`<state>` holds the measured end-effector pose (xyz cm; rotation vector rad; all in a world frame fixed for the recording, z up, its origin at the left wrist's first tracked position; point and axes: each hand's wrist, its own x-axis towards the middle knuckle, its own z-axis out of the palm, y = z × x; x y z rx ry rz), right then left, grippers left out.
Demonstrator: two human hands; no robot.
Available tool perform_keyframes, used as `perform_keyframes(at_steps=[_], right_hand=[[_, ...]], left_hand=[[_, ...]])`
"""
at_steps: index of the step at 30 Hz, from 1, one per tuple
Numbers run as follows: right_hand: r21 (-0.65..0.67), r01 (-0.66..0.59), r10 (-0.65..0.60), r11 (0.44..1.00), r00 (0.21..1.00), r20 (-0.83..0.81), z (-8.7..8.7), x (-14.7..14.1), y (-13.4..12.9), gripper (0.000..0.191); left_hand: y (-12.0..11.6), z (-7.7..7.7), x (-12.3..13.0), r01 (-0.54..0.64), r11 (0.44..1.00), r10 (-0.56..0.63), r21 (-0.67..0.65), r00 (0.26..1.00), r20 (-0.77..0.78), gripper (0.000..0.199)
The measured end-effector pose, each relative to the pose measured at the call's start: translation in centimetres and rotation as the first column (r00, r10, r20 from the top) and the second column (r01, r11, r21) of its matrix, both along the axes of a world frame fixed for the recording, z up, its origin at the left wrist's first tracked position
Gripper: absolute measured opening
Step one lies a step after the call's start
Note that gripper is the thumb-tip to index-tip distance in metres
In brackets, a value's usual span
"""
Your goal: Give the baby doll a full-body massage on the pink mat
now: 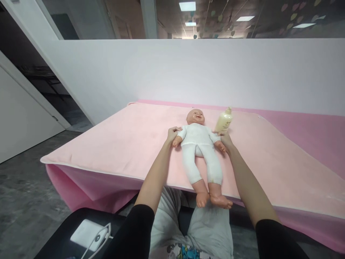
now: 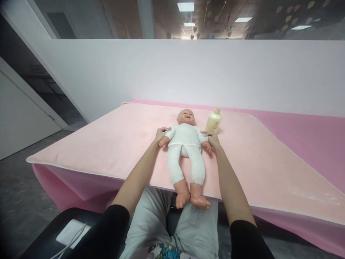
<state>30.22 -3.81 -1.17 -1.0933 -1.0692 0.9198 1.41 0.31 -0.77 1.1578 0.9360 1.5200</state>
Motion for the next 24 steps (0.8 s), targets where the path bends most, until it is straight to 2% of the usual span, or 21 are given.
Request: perform_keyframes(at_steps=[2,4,6,10,14,17,21,24], right_hand=[[0.036,-0.027,0.029,0.999,0.998,-0.064,0.1,-0.1,0.0,0.01],[0.04,-0.061,0.064,0.997,0.994,-0.087,0.1,-0.1,0.0,0.026],[0.016,-0.068,0.069,0.998,0.995,-0.074,0.1,-0.3,0.1,0.034],[0.004,-0.011,0.011,1.0,1.0,0.026,0.0,-0.9,0.4,0.032],[0.019,-0.002,-0.001,1.0,0.991,0.136,0.0,-1.6,0.5,0.032],[0.015,0.013,-0.015,1.0,0.985,0.172,0.0,-1.8,0.5,0.03],[-0.028,0.066,-0.057,0.997,0.97,0.236,-0.1,-1.9,0.8,0.034],[-0.038,0.148,-0.129,0.988,0.942,0.31,-0.1,-2.0,1.1,0.037]], left_hand=[[-0.1,-0.1,0.1,0.024,1.0,-0.024,-0.009,1.0,0.018,0.015],[-0.1,-0.2,0.2,0.064,0.998,-0.063,-0.029,0.997,0.037,0.033],[0.0,-0.2,0.3,0.094,0.994,-0.093,-0.046,0.995,0.023,0.044],[0.4,-0.1,0.5,0.153,0.987,-0.155,-0.057,0.987,-0.036,0.033],[1.0,-0.2,1.0,0.232,0.972,-0.232,-0.033,0.973,-0.01,0.036],[1.3,-0.5,1.3,0.139,0.99,-0.14,-0.009,0.989,-0.055,0.03],[1.7,-0.4,1.1,-0.041,0.999,0.035,-0.02,0.966,-0.256,0.016],[2.0,0.1,1.2,-0.144,0.988,0.108,-0.061,0.913,-0.394,0.029]])
